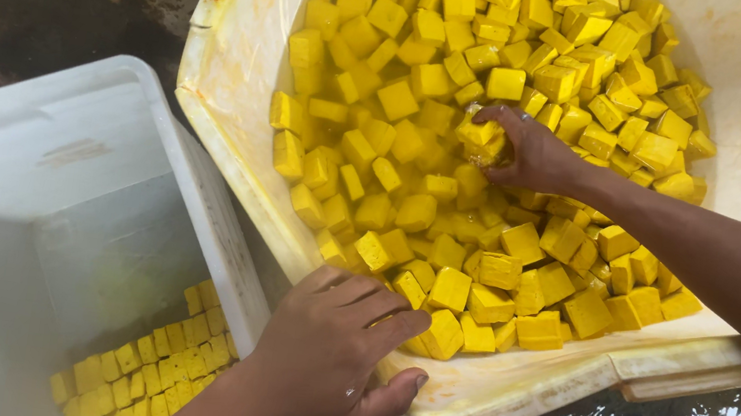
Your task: The person transfers yellow rectangular blocks from a large tub filled with water into a smaller white container. They scoop the blocks by hand and arrange them in neat rows at the bottom of the container.
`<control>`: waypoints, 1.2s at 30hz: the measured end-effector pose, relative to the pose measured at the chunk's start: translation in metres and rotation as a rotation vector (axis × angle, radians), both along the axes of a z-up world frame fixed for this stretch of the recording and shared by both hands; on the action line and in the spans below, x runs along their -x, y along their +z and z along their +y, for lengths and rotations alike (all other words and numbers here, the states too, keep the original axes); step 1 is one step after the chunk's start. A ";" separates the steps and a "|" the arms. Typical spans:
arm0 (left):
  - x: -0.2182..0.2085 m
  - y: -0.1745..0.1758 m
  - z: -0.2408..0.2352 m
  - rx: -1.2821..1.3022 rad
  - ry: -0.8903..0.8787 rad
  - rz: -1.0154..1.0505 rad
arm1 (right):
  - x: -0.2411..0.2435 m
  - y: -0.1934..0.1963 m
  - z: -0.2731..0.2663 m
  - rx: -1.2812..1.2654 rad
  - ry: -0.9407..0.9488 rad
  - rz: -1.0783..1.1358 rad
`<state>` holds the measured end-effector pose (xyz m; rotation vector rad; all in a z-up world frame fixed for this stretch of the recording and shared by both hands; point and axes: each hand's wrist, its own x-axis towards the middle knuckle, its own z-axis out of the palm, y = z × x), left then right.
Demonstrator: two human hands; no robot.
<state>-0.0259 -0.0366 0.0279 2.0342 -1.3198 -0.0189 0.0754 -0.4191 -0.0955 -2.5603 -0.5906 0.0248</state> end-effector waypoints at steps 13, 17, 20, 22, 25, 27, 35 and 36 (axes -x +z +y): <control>0.001 -0.003 -0.004 -0.036 0.027 0.018 | -0.028 0.002 0.012 0.296 -0.084 0.419; 0.003 -0.012 0.000 0.044 0.046 -0.097 | -0.039 -0.004 0.016 0.299 -0.227 0.580; -0.004 -0.029 0.005 0.172 -0.048 0.061 | -0.044 -0.015 0.009 0.499 -0.084 0.428; -0.016 -0.044 0.017 0.368 -0.131 0.309 | -0.045 -0.025 0.006 0.579 -0.068 0.391; -0.045 -0.065 0.058 0.540 0.181 0.244 | -0.054 -0.024 0.004 0.584 -0.109 0.367; -0.073 -0.079 0.103 0.559 0.386 0.217 | -0.052 -0.013 -0.002 0.307 -0.394 0.622; -0.097 -0.155 0.276 0.133 1.034 0.368 | -0.098 0.065 0.080 -0.444 -0.393 0.719; -0.098 -0.162 0.288 0.056 1.051 0.385 | -0.101 0.073 0.103 -0.477 -0.351 0.721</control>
